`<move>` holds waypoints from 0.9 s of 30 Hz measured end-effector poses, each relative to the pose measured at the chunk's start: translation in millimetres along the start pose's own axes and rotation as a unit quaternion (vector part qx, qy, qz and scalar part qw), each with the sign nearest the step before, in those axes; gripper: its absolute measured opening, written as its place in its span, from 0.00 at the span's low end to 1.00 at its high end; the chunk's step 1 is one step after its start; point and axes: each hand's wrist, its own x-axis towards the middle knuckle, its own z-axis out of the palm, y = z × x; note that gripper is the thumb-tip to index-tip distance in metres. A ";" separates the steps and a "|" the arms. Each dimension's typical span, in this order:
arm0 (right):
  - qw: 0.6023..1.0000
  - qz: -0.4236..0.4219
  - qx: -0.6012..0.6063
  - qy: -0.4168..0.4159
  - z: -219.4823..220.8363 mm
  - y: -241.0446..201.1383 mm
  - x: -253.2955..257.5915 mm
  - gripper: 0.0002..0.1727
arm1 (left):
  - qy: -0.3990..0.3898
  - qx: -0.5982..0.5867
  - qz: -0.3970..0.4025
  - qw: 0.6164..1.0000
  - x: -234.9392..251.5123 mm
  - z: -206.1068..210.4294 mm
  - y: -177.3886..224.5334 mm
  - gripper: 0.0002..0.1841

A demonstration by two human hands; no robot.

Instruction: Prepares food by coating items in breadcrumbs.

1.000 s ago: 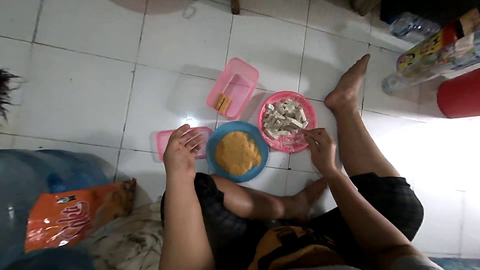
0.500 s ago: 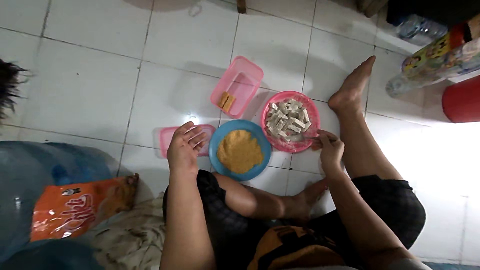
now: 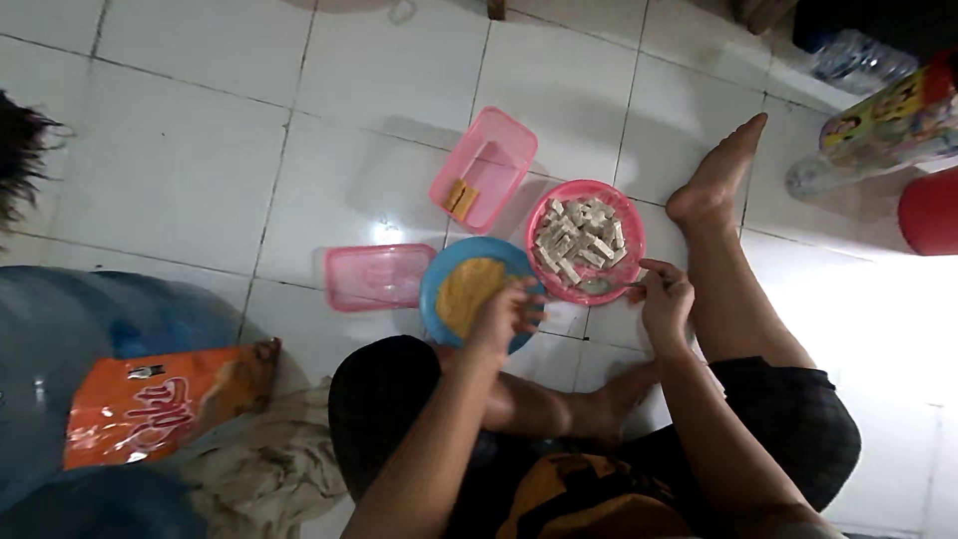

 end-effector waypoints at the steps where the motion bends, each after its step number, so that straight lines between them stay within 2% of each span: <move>1: 0.999 0.034 0.026 0.000 3.6 2.7 3.6 0.16 | -0.031 0.012 -0.051 0.998 6.6 20.4 -13.8 0.22; 3: 0.993 0.088 0.081 0.012 11.0 9.1 11.7 0.16 | -0.060 0.041 -0.125 0.990 16.4 50.7 -30.1 0.22; 4: 0.988 0.110 0.109 0.022 14.4 10.7 14.8 0.15 | -0.067 0.046 -0.136 0.987 21.8 58.5 -34.9 0.24; 6: 0.975 0.137 0.175 0.022 20.0 13.3 16.6 0.14 | -0.071 0.033 -0.117 0.990 31.2 63.7 -40.0 0.24; 9: 0.959 0.128 0.251 -0.014 25.6 17.8 15.7 0.14 | -0.053 0.013 -0.105 0.993 39.0 59.3 -42.1 0.21; 15: 0.943 0.172 0.285 -0.010 19.3 21.1 14.3 0.14 | -0.043 0.042 -0.116 0.991 36.1 57.8 -41.6 0.26; 18: 0.939 0.183 0.293 -0.008 5.2 18.6 12.9 0.15 | -0.012 -0.004 -0.130 0.991 14.8 56.0 -28.2 0.27; 20: 0.941 0.177 0.287 -0.022 -3.7 11.6 11.3 0.16 | 0.006 -0.041 -0.072 0.997 -6.3 41.6 -9.9 0.26; 22: 0.943 0.164 0.286 -0.043 -5.3 -1.1 5.1 0.15 | 0.030 -0.055 0.032 0.998 -25.9 11.0 11.1 0.26; 25: 0.948 0.116 0.280 -0.095 11.0 -22.6 -12.0 0.13 | 0.149 -0.067 0.176 0.971 -43.5 -51.9 38.7 0.26; 27: 0.956 0.039 0.258 -0.138 30.8 -29.5 -24.6 0.12 | 0.259 -0.101 0.212 0.937 -46.4 -84.5 49.0 0.24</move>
